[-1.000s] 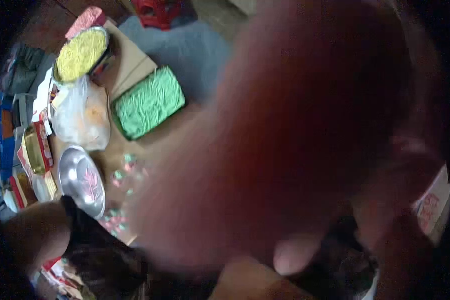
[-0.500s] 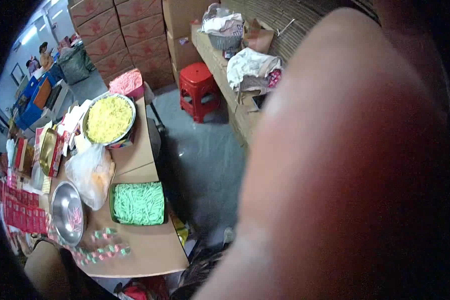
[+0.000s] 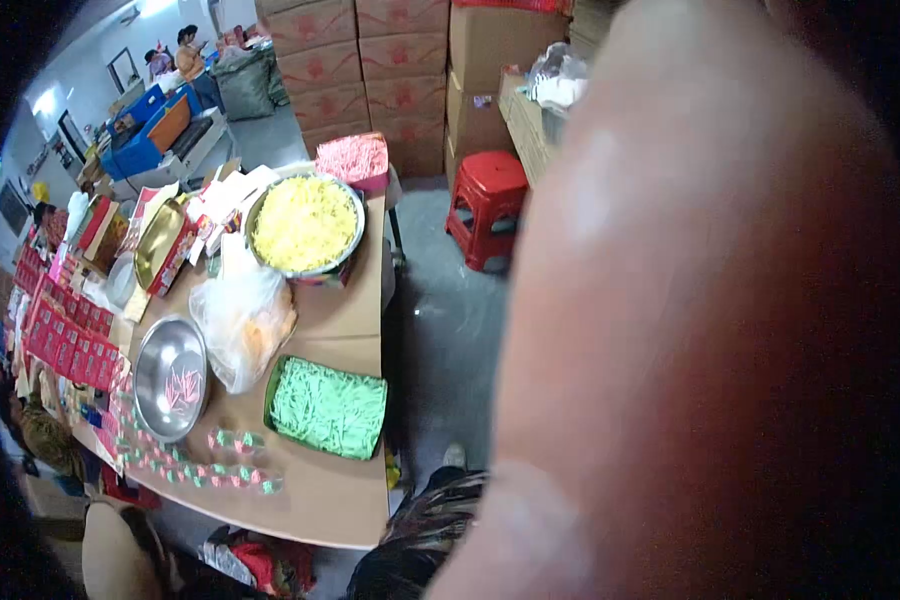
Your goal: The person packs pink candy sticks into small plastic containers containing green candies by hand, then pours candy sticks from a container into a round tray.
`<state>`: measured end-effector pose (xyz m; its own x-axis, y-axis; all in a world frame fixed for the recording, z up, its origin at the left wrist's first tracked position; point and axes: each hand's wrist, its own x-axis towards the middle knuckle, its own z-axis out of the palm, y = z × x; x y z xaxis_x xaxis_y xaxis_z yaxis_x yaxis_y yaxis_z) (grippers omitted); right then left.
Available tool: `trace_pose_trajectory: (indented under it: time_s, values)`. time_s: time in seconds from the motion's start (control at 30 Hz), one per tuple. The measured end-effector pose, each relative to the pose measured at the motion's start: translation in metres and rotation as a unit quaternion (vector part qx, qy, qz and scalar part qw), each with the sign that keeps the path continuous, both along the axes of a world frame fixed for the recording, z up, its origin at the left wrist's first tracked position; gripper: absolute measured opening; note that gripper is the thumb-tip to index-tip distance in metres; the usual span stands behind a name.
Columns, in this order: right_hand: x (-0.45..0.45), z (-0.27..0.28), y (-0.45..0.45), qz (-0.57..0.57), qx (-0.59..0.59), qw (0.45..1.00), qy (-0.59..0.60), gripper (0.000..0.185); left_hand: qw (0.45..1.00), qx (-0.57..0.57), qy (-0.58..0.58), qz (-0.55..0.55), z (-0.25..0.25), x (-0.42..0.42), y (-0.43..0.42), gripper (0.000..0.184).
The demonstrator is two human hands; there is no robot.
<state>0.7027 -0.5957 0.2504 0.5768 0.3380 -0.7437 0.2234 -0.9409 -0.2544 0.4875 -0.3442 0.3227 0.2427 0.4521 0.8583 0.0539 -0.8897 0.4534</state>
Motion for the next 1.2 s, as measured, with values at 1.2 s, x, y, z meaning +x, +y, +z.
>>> trace_pose_trajectory:
  time_s: [1.2]
  values:
    - [0.387,-0.283,0.645,0.105,0.397,0.912,0.014,0.029,0.988,-0.055,-0.022,0.145,-0.022,0.084,0.216,0.054]
